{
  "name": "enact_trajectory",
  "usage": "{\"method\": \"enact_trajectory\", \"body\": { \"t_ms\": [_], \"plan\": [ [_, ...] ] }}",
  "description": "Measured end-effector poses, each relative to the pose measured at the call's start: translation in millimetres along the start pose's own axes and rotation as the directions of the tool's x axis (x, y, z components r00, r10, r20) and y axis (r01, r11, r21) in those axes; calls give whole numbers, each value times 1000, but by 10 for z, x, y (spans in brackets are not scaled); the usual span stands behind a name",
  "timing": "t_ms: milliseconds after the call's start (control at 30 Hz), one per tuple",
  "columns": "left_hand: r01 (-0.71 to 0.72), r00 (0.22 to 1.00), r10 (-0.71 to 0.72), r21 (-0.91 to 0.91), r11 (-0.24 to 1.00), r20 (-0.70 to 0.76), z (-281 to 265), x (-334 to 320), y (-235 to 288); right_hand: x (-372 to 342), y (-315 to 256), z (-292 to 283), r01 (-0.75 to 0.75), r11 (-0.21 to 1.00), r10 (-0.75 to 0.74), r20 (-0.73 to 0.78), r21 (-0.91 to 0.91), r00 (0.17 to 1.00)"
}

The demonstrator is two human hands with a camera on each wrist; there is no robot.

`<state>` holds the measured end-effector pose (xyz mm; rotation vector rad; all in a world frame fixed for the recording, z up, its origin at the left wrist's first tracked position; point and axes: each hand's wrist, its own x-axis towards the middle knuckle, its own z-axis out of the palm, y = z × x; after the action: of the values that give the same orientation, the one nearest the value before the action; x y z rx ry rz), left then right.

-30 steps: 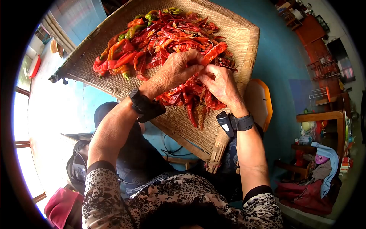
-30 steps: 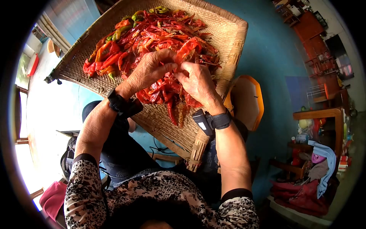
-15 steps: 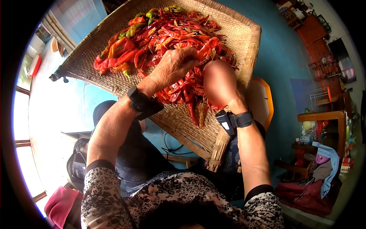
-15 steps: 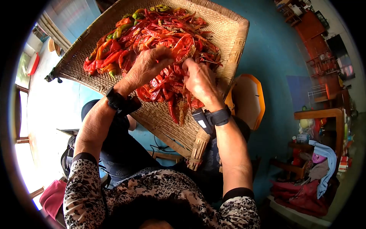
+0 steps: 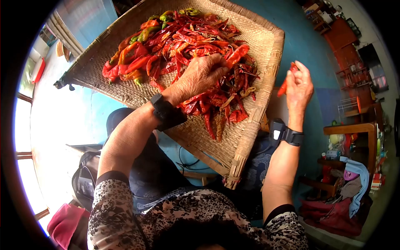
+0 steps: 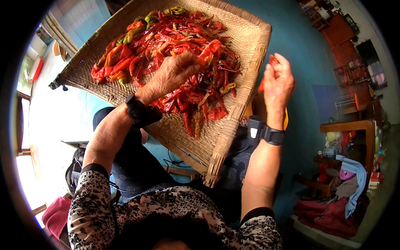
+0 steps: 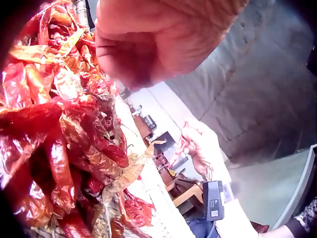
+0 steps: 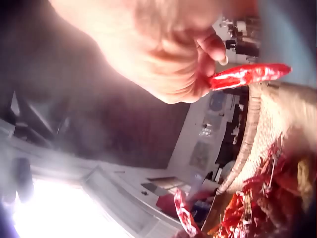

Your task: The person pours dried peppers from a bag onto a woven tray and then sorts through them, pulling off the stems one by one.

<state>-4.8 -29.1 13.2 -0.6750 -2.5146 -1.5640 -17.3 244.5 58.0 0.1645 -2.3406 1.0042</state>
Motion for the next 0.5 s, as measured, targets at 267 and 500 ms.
{"method": "enact_trajectory", "body": {
  "t_ms": [267, 500],
  "plan": [
    [-45, 998, 47, -73, 996, 30, 131, -20, 90, -130, 197, -84, 13, 997, 13, 330, -76, 944],
    [-61, 995, 63, -26, 998, 73, 187, -72, 120, -333, -432, 492, -25, 936, -152, 466, 351, 872]
  ]
}}
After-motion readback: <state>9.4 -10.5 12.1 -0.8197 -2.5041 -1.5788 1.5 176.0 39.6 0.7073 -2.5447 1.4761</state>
